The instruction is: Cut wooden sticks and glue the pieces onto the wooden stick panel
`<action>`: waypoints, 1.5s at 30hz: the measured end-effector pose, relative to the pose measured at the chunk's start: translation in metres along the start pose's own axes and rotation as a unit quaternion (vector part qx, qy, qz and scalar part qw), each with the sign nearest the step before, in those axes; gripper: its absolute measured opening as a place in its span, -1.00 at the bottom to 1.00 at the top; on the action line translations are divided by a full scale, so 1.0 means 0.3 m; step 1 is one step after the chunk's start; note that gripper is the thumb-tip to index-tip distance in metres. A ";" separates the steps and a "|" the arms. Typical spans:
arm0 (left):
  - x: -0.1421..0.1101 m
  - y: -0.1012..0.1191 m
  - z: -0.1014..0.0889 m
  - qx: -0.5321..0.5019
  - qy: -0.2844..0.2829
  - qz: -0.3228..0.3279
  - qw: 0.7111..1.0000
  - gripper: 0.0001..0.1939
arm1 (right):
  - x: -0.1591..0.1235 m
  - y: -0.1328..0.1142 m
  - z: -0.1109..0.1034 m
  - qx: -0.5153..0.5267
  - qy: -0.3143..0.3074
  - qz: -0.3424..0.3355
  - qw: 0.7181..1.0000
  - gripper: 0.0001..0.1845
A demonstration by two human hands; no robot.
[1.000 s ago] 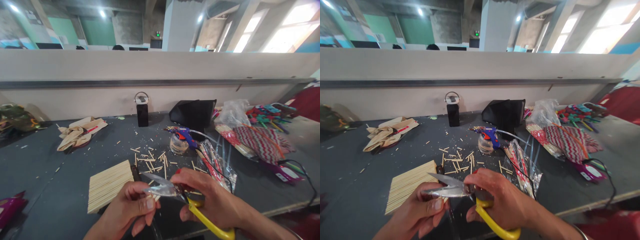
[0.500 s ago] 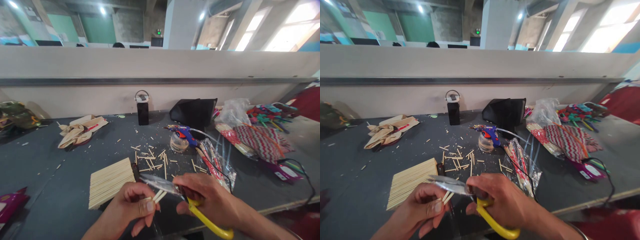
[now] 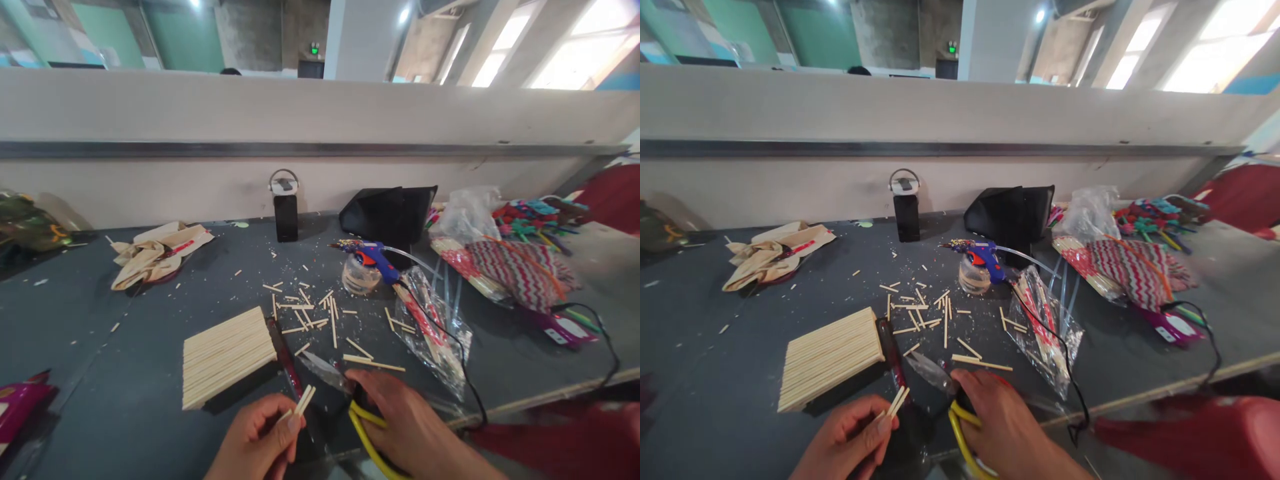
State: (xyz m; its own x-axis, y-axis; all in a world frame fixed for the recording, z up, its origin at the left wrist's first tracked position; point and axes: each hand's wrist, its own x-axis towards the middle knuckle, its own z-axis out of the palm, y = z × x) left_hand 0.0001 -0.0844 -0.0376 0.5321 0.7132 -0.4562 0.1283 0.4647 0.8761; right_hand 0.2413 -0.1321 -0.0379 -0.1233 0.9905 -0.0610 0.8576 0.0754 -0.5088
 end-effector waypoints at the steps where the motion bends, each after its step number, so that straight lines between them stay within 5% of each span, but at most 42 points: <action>1: 0.000 -0.005 0.000 0.001 0.001 0.001 1.000 -0.54 | 0.014 0.013 0.003 -0.007 0.013 -0.008 1.000 -0.44; 10: 0.018 0.031 0.012 -0.071 0.045 0.028 0.996 -0.58 | 0.195 0.145 -0.082 -0.013 0.061 -0.040 0.997 -0.50; 20: 0.052 0.084 0.041 -0.210 0.030 0.029 0.977 -0.72 | 0.122 0.072 -0.135 -0.152 0.063 -0.026 0.986 -0.57; 22: 0.062 0.086 0.055 -0.201 0.030 0.032 0.979 -0.71 | 0.122 0.014 -0.136 -0.062 0.089 -0.007 0.994 -0.66; 24: 0.072 0.081 0.069 -0.182 0.027 0.032 0.982 -0.69 | 0.134 -0.051 -0.116 0.136 0.066 0.014 0.988 -0.69; 26: 0.082 0.072 0.081 -0.151 0.017 0.025 0.988 -0.67 | 0.155 -0.102 -0.080 0.309 0.013 0.040 0.950 -0.70; 29: 0.092 0.058 0.081 -0.086 0.009 0.000 0.996 -0.63 | 0.190 -0.129 -0.032 0.407 -0.020 0.054 0.912 -0.80; 34: 0.098 0.046 0.049 0.042 0.069 0.018 0.997 -0.63 | 0.220 -0.079 -0.014 0.218 -0.031 0.066 0.973 -0.80; 37: 0.100 0.044 0.039 0.065 0.089 0.050 0.993 -0.63 | 0.219 -0.070 -0.017 0.141 -0.041 0.070 0.987 -0.83; 45: 0.072 0.068 0.052 -0.170 0.027 0.019 0.985 -0.67 | 0.390 -0.080 -0.082 -0.055 0.014 0.068 0.996 -0.80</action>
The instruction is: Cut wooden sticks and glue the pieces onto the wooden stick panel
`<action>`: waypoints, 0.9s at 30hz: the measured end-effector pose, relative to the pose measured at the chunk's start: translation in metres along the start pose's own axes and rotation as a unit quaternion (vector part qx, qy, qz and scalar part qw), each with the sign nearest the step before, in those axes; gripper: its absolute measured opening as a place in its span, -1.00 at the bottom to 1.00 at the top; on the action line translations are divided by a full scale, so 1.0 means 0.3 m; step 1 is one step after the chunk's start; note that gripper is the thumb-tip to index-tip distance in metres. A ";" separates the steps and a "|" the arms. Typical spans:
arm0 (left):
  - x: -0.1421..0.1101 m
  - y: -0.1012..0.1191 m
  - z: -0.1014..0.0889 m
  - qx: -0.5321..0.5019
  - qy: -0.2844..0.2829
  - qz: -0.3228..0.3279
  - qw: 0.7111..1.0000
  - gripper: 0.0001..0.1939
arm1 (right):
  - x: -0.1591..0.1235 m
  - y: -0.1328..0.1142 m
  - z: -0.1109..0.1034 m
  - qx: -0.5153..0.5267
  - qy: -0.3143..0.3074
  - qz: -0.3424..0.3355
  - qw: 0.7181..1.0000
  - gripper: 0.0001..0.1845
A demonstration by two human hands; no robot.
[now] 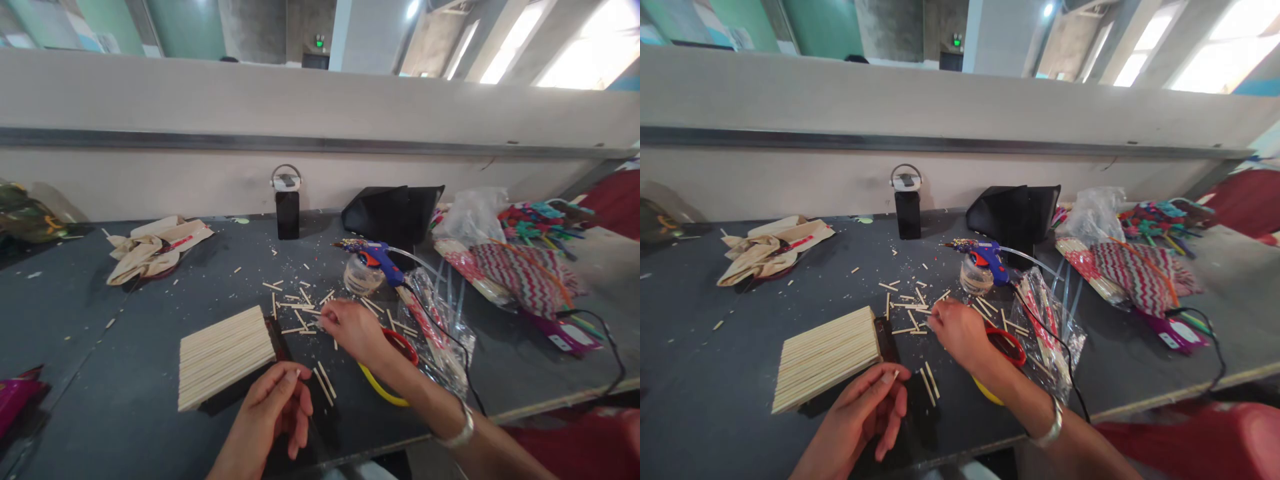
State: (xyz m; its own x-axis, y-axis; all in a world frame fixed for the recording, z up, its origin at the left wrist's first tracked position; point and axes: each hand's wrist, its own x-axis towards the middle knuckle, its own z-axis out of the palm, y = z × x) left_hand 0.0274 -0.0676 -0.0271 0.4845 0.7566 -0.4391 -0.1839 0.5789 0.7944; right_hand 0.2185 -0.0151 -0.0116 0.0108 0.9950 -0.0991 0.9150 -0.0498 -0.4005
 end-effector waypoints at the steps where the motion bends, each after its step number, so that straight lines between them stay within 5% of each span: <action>1: -0.005 0.008 0.001 -0.015 -0.005 0.003 1.000 -0.70 | 0.035 0.004 -0.006 -0.020 -0.003 -0.003 1.000 -0.80; 10: -0.026 0.075 -0.014 -0.019 0.036 0.061 0.997 -0.81 | 0.146 0.042 -0.002 -0.107 -0.095 -0.076 0.987 -0.68; 15: -0.025 0.100 -0.017 -0.047 0.027 0.063 0.997 -0.88 | 0.118 0.046 -0.042 -0.077 -0.074 -0.132 0.985 -0.92; 18: -0.021 0.118 -0.018 -0.033 0.040 0.071 0.996 -0.88 | 0.051 0.019 -0.105 -0.031 -0.067 -0.190 0.979 -0.89; 24: -0.001 0.155 -0.003 -0.012 0.026 0.042 0.999 -0.81 | -0.052 -0.053 -0.209 0.105 -0.102 -0.364 0.920 -0.77; 27: 0.005 0.164 0.017 -0.002 -0.016 0.005 1.000 -0.80 | -0.039 -0.067 -0.221 0.129 -0.124 -0.395 0.901 -0.72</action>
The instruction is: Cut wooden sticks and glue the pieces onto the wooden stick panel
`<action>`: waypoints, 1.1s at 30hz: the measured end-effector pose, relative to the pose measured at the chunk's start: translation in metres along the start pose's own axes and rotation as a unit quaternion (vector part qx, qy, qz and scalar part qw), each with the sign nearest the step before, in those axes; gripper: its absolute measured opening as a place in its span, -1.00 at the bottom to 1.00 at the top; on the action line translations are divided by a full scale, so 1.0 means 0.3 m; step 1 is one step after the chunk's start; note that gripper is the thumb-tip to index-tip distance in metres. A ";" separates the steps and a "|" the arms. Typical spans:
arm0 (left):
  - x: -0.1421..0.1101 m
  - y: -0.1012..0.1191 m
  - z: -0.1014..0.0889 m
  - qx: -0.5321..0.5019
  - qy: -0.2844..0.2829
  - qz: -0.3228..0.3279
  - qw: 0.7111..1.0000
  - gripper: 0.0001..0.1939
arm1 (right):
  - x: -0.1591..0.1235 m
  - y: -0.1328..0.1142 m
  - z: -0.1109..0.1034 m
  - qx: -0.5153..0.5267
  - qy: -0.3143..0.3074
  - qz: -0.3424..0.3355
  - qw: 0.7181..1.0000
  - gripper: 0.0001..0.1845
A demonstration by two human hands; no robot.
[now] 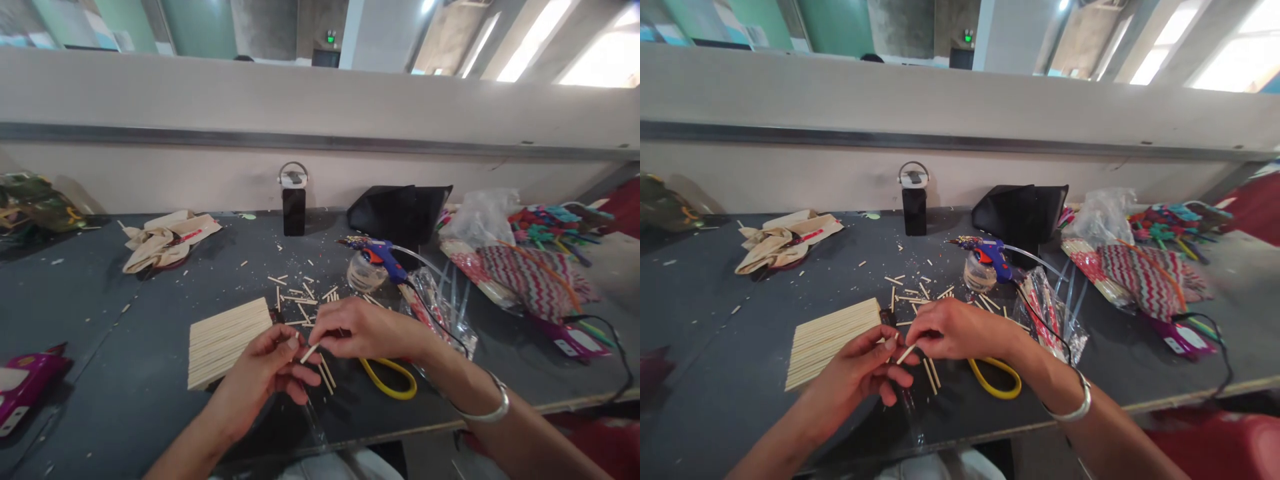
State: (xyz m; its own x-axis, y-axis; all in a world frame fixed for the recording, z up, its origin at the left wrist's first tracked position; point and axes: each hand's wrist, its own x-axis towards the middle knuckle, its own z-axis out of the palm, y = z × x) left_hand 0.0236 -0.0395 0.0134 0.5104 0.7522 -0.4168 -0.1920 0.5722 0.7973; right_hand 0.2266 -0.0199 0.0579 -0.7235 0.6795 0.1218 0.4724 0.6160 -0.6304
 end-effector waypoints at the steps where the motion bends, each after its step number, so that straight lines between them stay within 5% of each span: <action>1: 0.001 0.001 0.006 0.003 -0.012 -0.008 1.000 -0.80 | 0.006 0.004 -0.002 0.008 -0.006 0.001 1.000 -0.72; 12: 0.002 -0.009 0.008 0.012 -0.089 -0.040 0.995 -0.80 | 0.012 0.004 -0.002 0.023 -0.006 0.046 0.999 -0.89; 21: 0.044 0.002 0.037 -0.162 0.022 0.091 0.982 -0.87 | -0.038 -0.039 0.099 -0.123 0.260 0.018 0.958 -0.49; 26: 0.043 -0.005 0.072 -0.199 0.017 0.110 0.974 -0.89 | -0.037 -0.030 0.182 -0.142 0.311 0.024 0.940 -0.52; 33: 0.029 -0.017 0.102 -0.192 0.017 0.118 0.974 -0.89 | -0.036 -0.032 0.200 -0.067 0.336 0.053 0.938 -0.71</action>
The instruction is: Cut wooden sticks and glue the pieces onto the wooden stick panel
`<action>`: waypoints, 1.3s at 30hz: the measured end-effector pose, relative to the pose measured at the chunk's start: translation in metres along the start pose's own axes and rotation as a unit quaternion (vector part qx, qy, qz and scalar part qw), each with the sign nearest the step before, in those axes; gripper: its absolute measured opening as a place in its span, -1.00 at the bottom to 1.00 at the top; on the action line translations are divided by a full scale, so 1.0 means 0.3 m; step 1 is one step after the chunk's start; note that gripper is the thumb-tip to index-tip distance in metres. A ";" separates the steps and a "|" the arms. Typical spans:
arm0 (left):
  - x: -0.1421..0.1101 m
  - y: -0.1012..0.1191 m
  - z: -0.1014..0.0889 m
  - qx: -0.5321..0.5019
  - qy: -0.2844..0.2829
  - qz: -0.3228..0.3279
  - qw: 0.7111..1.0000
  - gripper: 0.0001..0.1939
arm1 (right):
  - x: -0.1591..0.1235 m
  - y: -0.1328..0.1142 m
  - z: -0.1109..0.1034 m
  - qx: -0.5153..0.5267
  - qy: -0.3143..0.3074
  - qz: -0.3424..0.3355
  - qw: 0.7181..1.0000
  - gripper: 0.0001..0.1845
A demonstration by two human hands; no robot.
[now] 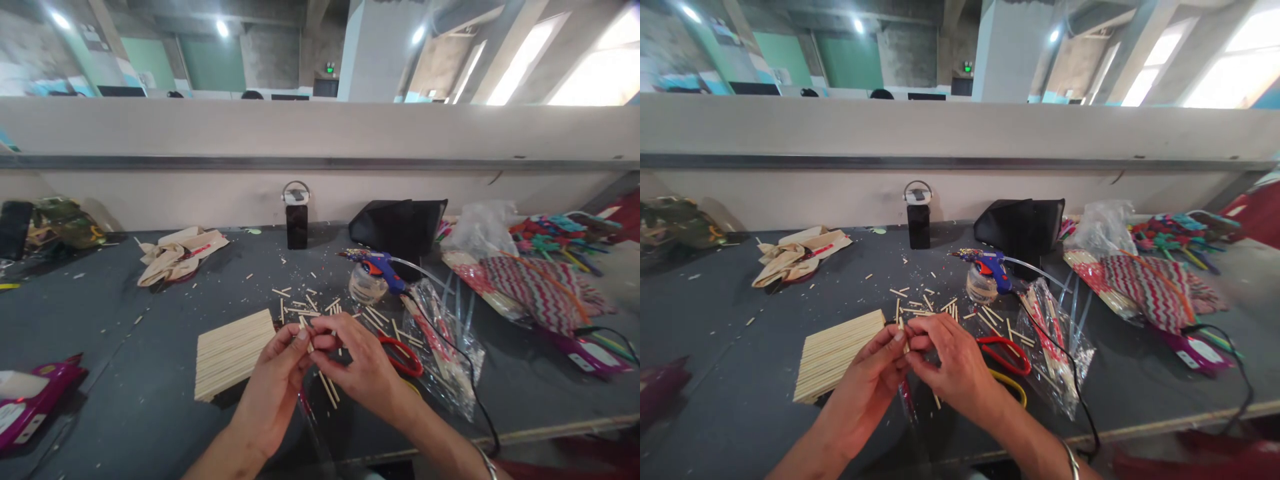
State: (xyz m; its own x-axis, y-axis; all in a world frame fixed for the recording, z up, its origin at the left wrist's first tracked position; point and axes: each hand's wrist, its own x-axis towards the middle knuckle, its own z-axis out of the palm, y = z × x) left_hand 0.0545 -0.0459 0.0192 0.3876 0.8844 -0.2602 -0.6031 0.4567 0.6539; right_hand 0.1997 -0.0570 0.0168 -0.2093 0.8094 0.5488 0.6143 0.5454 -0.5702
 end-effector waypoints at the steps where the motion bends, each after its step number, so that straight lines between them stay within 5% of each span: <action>1: -0.003 -0.002 -0.001 0.004 0.002 0.003 1.000 -0.90 | -0.002 -0.002 -0.001 0.009 -0.002 0.010 1.000 -0.73; 12: -0.020 -0.017 0.008 0.088 0.019 0.050 0.995 -0.88 | -0.021 0.020 -0.005 0.045 -0.030 0.070 0.996 -0.66; 18: -0.026 -0.014 -0.051 0.238 0.044 0.089 0.966 -0.83 | -0.198 0.153 -0.100 -0.166 -0.100 0.136 0.972 -0.58; 24: -0.002 -0.014 -0.054 0.241 0.003 0.059 0.969 -0.80 | -0.336 0.249 -0.150 -0.255 -0.179 0.167 0.935 -0.39; 28: -0.004 -0.017 -0.020 0.232 -0.010 0.026 0.972 -0.79 | -0.305 0.268 -0.151 -0.234 -0.198 0.155 0.939 -0.25; 33: -0.011 0.001 -0.020 0.261 0.005 0.018 0.965 -0.78 | -0.275 0.262 -0.175 -0.136 -0.183 0.258 0.939 -0.50; 39: 0.004 -0.002 -0.013 0.308 -0.006 0.025 0.951 -0.76 | -0.261 0.146 -0.196 0.026 -0.113 0.224 0.968 -0.53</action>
State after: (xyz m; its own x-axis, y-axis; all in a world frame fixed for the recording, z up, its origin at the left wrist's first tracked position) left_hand 0.0527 -0.0447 0.0157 0.3785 0.9011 -0.2116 -0.1000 0.2671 0.9585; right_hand 0.2878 -0.1093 -0.0154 -0.0967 0.9908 0.0949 0.6438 0.1350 -0.7532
